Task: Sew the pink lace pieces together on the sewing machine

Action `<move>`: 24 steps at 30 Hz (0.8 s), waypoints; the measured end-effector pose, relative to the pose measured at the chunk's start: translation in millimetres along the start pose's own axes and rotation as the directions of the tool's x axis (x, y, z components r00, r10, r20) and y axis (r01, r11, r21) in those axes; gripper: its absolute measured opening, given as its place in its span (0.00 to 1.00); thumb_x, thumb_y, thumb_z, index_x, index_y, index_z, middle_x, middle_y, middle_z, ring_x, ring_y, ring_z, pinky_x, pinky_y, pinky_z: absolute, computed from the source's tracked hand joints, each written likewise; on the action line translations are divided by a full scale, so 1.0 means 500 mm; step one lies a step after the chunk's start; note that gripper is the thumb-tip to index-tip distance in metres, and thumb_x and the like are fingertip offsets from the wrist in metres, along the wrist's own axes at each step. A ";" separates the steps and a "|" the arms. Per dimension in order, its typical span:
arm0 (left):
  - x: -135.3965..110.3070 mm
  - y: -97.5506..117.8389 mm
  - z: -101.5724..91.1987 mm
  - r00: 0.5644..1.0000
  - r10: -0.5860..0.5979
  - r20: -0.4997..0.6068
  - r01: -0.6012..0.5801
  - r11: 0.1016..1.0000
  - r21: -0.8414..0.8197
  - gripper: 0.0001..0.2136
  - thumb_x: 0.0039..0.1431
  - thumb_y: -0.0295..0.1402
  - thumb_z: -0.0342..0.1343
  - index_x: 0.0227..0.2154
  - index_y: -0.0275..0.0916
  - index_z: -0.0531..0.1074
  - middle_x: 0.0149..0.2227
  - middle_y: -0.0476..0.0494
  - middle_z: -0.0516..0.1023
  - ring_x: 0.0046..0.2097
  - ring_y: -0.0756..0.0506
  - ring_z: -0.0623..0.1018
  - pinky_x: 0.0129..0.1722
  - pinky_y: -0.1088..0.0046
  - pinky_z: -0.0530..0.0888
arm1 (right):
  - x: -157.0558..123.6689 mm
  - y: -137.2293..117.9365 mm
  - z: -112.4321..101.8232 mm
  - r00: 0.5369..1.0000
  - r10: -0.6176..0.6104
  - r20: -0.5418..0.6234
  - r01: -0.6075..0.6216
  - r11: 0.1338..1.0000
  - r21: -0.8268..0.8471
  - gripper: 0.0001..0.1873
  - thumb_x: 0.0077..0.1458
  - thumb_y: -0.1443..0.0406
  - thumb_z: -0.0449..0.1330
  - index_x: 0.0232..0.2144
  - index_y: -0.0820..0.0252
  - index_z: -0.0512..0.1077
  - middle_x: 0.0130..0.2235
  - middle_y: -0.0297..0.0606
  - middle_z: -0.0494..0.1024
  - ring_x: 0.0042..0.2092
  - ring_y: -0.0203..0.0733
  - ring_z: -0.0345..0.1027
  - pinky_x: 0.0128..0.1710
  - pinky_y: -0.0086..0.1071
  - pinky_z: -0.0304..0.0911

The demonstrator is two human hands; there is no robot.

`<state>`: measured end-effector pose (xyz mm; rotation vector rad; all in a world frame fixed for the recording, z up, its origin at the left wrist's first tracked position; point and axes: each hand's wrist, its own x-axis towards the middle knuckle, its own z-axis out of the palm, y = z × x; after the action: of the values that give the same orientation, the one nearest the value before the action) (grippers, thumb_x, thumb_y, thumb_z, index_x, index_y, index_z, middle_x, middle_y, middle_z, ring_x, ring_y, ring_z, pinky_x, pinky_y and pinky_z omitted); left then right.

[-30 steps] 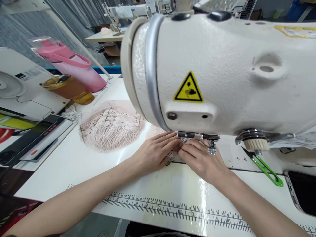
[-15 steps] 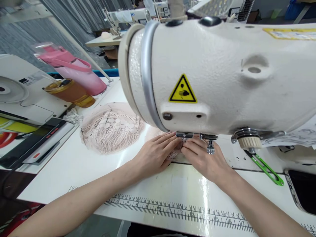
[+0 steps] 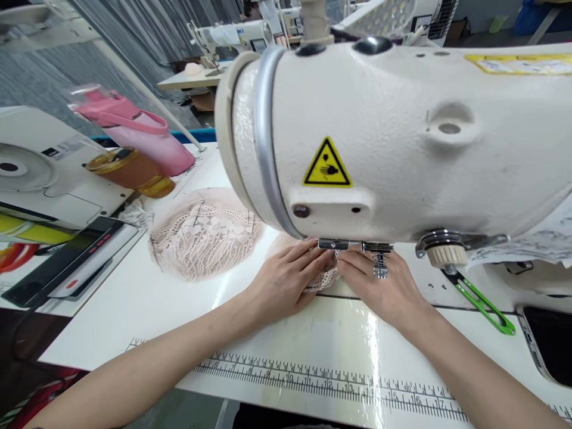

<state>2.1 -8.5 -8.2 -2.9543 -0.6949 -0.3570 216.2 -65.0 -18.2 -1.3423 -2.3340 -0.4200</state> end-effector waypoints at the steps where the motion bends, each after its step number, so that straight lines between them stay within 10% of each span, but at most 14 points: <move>1: 0.000 0.001 0.000 1.000 0.000 0.006 0.000 1.000 -0.007 0.23 0.60 0.35 0.47 0.57 0.29 0.63 0.59 0.37 0.66 0.62 0.38 0.63 0.58 0.60 0.68 | 0.001 0.001 -0.002 1.000 -0.005 -0.019 0.005 1.000 -0.012 0.11 0.58 0.73 0.53 0.41 0.57 0.72 0.44 0.32 0.77 0.39 0.33 0.68 0.35 0.29 0.58; 14: 0.002 0.006 0.001 0.996 0.084 -0.020 -0.083 0.996 0.043 0.22 0.64 0.35 0.46 0.58 0.31 0.62 0.58 0.39 0.67 0.62 0.38 0.64 0.61 0.61 0.63 | 0.014 0.006 -0.009 0.989 0.135 -0.062 -0.120 0.972 0.201 0.17 0.62 0.68 0.46 0.34 0.52 0.74 0.32 0.34 0.78 0.34 0.38 0.68 0.33 0.34 0.61; 24: -0.007 -0.015 0.000 0.982 0.189 -0.016 -0.189 0.982 0.019 0.20 0.66 0.32 0.42 0.57 0.28 0.63 0.58 0.38 0.66 0.61 0.43 0.65 0.63 0.62 0.60 | 0.011 0.006 -0.009 0.997 -0.055 -0.063 0.051 0.997 -0.055 0.13 0.58 0.73 0.53 0.40 0.56 0.74 0.43 0.33 0.78 0.42 0.38 0.70 0.36 0.33 0.62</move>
<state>-4.4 -3.4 -9.0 -2.9638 -0.4077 -0.3584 217.4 -61.4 -11.2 -1.2739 -2.3248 -0.5369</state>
